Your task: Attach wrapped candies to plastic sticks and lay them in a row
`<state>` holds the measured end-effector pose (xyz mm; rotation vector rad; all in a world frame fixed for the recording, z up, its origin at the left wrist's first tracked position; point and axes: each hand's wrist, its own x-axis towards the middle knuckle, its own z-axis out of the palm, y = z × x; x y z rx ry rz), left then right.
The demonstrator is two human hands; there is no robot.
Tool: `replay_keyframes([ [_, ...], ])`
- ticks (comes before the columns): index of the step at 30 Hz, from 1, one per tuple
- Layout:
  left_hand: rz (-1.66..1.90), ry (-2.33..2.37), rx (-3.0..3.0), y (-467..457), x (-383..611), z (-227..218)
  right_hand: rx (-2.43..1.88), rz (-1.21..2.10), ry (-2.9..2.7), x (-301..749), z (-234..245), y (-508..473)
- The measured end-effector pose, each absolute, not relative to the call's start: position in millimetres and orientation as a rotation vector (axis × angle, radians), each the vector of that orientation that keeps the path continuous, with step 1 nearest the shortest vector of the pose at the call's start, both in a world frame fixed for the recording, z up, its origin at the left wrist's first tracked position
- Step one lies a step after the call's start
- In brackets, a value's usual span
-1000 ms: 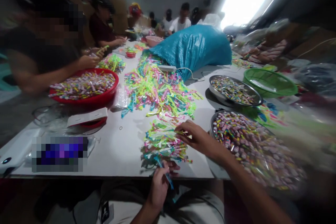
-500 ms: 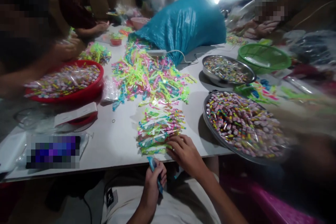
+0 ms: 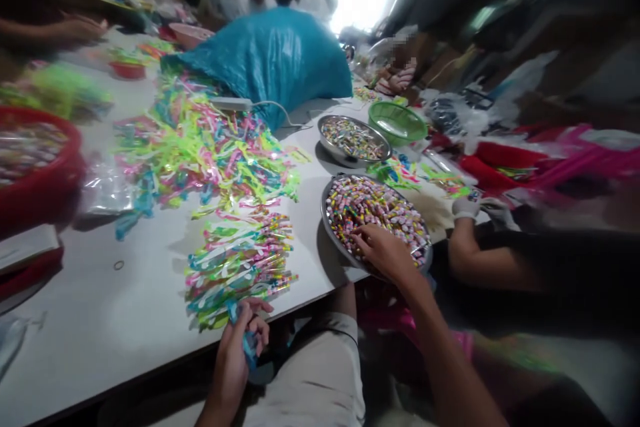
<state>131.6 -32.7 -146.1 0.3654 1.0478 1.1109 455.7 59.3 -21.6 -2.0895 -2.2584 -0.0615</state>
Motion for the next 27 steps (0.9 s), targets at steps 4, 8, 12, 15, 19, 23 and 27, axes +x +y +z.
replay_keyframes([
  [4, 1.063, 1.106, 0.415, -20.7, 126.3, -143.8, -2.230, 0.009, -2.384, 445.1, -28.3, 75.3],
  [8, 1.098, 1.131, 0.425, -12.6, 125.1, -141.2, -2.283, 0.008, -2.431, 436.9, -29.9, 81.4],
  [12, 1.147, 1.105, 0.427, -9.3, 126.2, -136.8, -2.279, -0.021, -2.357, 438.5, -29.8, 81.2],
  [15, 1.163, 1.064, 0.401, -12.3, 125.5, -131.0, -2.248, -0.041, -2.240, 442.2, -24.4, 74.2],
  [19, 1.154, 0.984, 0.314, -26.6, 123.6, -121.4, -2.113, 0.094, -2.065, 438.8, -9.2, 41.2],
  [23, 1.129, 0.986, 0.249, -39.2, 121.7, -112.2, -1.644, 0.831, -1.785, 407.8, -5.4, -12.2],
  [27, 1.185, 0.986, 0.261, -36.0, 120.3, -102.7, -1.547, 1.166, -1.688, 355.3, -30.4, -48.7],
])
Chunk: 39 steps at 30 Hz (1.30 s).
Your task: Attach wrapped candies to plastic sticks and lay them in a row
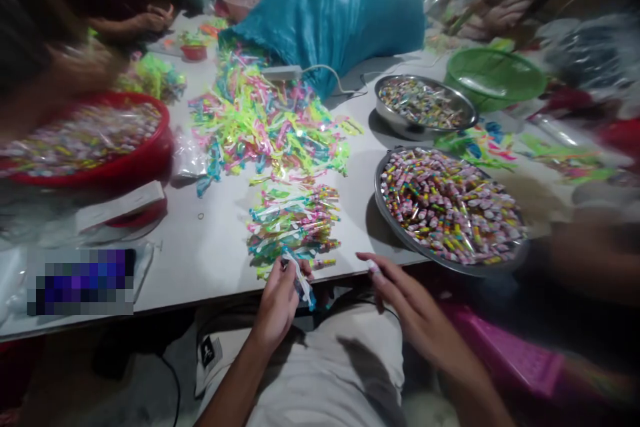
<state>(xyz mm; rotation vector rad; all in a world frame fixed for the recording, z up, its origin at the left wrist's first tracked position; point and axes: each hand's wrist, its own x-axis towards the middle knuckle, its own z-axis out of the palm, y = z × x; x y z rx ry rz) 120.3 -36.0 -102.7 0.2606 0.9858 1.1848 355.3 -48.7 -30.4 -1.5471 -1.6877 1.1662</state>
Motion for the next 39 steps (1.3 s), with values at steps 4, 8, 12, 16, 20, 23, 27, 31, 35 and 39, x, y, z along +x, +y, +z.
replay_keyframes([
  [4, 1.328, 0.907, 0.297, -26.8, 118.7, -82.5, -1.393, 1.351, -1.633, 312.4, -59.9, -64.4],
  [8, 1.424, 0.732, 0.167, -22.0, 113.8, -46.9, -1.389, 1.458, -1.547, 290.2, -66.3, -77.9],
  [12, 1.459, 0.650, 0.056, -20.6, 108.0, -16.1, -1.275, 1.431, -1.574, 275.7, -57.5, -85.4],
  [16, 1.501, 0.651, 0.007, -21.1, 104.7, -4.2, -1.178, 1.401, -1.587, 265.1, -48.3, -84.8],
  [20, 1.511, 0.666, -0.009, -21.9, 103.2, -4.1, -1.134, 1.440, -1.612, 261.1, -42.8, -83.0],
  [23, 1.515, 0.678, -0.015, -22.3, 102.8, -5.5, -1.127, 1.429, -1.638, 259.6, -39.1, -83.2],
  [27, 1.541, 0.701, -0.017, -22.8, 102.3, -6.6, -1.146, 1.388, -1.687, 256.0, -34.1, -82.9],
  [31, 1.543, 0.708, -0.033, -23.3, 102.0, -6.7, -1.171, 1.433, -1.664, 257.3, -31.3, -79.1],
  [35, 1.440, 0.698, -0.090, -24.1, 104.6, -5.9, -1.126, 1.863, -1.503, 269.6, -35.2, -73.9],
  [39, 1.332, 0.685, -0.154, -26.2, 108.4, -8.9, -0.957, 2.105, -1.481, 277.4, -41.5, -69.6],
])
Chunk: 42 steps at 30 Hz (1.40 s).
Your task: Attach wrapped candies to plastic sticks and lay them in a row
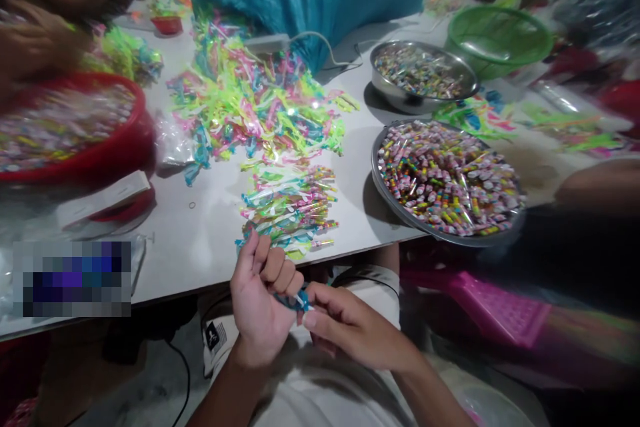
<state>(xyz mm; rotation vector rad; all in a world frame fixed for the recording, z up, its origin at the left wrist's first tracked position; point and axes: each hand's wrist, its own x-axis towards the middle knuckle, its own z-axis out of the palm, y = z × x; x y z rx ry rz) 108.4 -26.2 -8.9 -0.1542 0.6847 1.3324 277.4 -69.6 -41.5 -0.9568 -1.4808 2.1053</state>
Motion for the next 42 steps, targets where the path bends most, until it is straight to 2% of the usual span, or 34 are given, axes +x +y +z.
replay_keyframes([
  [4, 1.370, 0.687, -0.157, -29.7, 108.6, -17.0, -1.024, 1.782, -1.720, 272.2, -44.1, -67.2],
  [9, 1.407, 0.700, -0.079, -33.4, 105.4, -29.7, -1.024, 1.675, -1.845, 267.1, -50.9, -57.4],
  [14, 1.526, 0.732, 0.397, -22.2, 75.1, -48.3, -1.186, 1.369, -2.078, 287.9, -58.3, -27.0],
  [17, 1.632, 1.069, 0.755, 8.4, 33.5, -60.7, -1.247, 0.931, -2.273, 306.5, -65.9, -0.6],
  [21, 1.318, 1.536, 1.236, 82.5, -18.3, -69.4, -1.243, 0.512, -2.479, 315.9, -80.0, 33.5],
  [25, 1.053, 1.567, 1.476, 171.0, -30.3, -73.3, -1.233, 0.399, -2.495, 311.1, -81.7, 44.9],
  [30, 0.819, 1.460, 1.567, 239.5, -14.1, -82.2, -1.318, 0.352, -2.418, 335.9, -57.6, 28.6],
  [36, 0.766, 1.370, 1.386, 242.4, -29.1, -88.8, -1.761, 0.114, -1.987, 423.0, -30.2, 42.6],
  [42, 0.929, 1.297, 1.133, 200.9, -59.0, -79.2, -2.042, 0.101, -2.076, 429.0, -23.6, 108.4],
])
